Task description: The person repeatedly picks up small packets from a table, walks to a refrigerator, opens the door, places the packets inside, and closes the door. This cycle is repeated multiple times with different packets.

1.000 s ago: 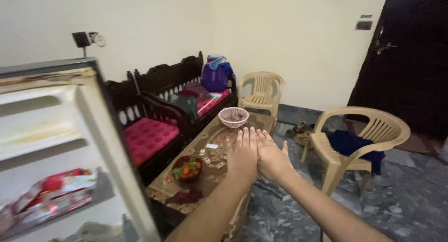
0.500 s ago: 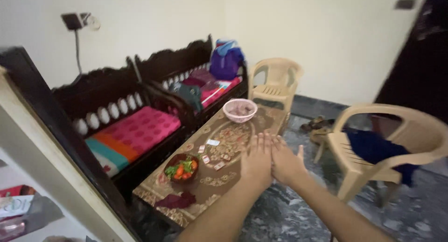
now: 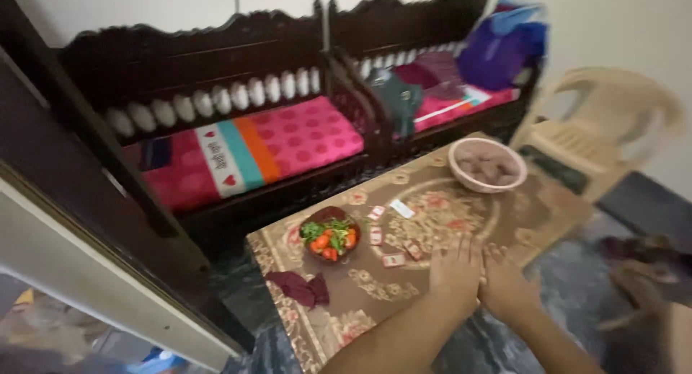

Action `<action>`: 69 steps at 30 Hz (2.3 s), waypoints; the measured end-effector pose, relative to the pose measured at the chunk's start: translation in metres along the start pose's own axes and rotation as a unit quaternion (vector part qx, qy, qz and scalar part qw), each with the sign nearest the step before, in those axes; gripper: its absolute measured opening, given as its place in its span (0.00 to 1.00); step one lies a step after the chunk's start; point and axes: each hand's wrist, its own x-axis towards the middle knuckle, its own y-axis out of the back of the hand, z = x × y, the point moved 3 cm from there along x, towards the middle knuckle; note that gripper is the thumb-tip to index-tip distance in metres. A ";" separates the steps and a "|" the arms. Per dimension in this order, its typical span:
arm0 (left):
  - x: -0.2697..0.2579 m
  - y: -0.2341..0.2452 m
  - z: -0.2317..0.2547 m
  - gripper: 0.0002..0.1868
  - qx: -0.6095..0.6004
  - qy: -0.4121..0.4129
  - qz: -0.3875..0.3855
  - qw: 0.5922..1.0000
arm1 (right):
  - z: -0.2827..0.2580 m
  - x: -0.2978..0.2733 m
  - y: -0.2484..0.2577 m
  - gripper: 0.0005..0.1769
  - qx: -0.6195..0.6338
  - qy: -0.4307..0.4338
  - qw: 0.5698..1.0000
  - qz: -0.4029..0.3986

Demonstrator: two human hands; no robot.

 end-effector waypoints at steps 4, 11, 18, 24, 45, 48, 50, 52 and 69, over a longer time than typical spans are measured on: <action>0.032 -0.006 -0.047 0.60 0.075 0.076 -0.107 0.989 | 0.001 0.065 -0.042 0.42 0.085 0.094 0.987 0.100; 0.075 -0.170 -0.177 0.36 -0.010 0.268 -0.045 0.962 | -0.039 0.181 -0.121 0.33 0.171 0.208 0.962 0.034; 0.100 -0.295 -0.268 0.37 -0.119 0.442 -0.046 0.888 | -0.149 0.305 -0.195 0.35 0.167 0.368 0.913 -0.054; 0.083 -0.298 -0.264 0.42 -0.095 0.504 -0.114 0.851 | -0.111 0.310 -0.257 0.36 0.101 0.419 0.893 -0.127; 0.105 -0.300 -0.254 0.62 -0.172 0.582 -0.179 0.775 | -0.132 0.322 -0.297 0.35 0.051 0.545 0.837 0.004; 0.106 -0.291 -0.254 0.63 -0.164 0.576 -0.176 0.781 | -0.131 0.317 -0.291 0.35 0.027 0.515 0.853 -0.077; 0.107 -0.290 -0.258 0.64 -0.164 0.578 -0.200 0.774 | -0.133 0.311 -0.288 0.27 0.003 0.502 0.859 -0.097; 0.110 -0.288 -0.258 0.63 -0.176 0.584 -0.192 0.769 | -0.137 0.309 -0.284 0.25 0.015 0.490 0.866 -0.099; 0.112 -0.283 -0.299 0.30 -0.219 0.521 -0.095 0.820 | -0.146 0.351 -0.175 0.13 0.221 0.479 0.811 -0.255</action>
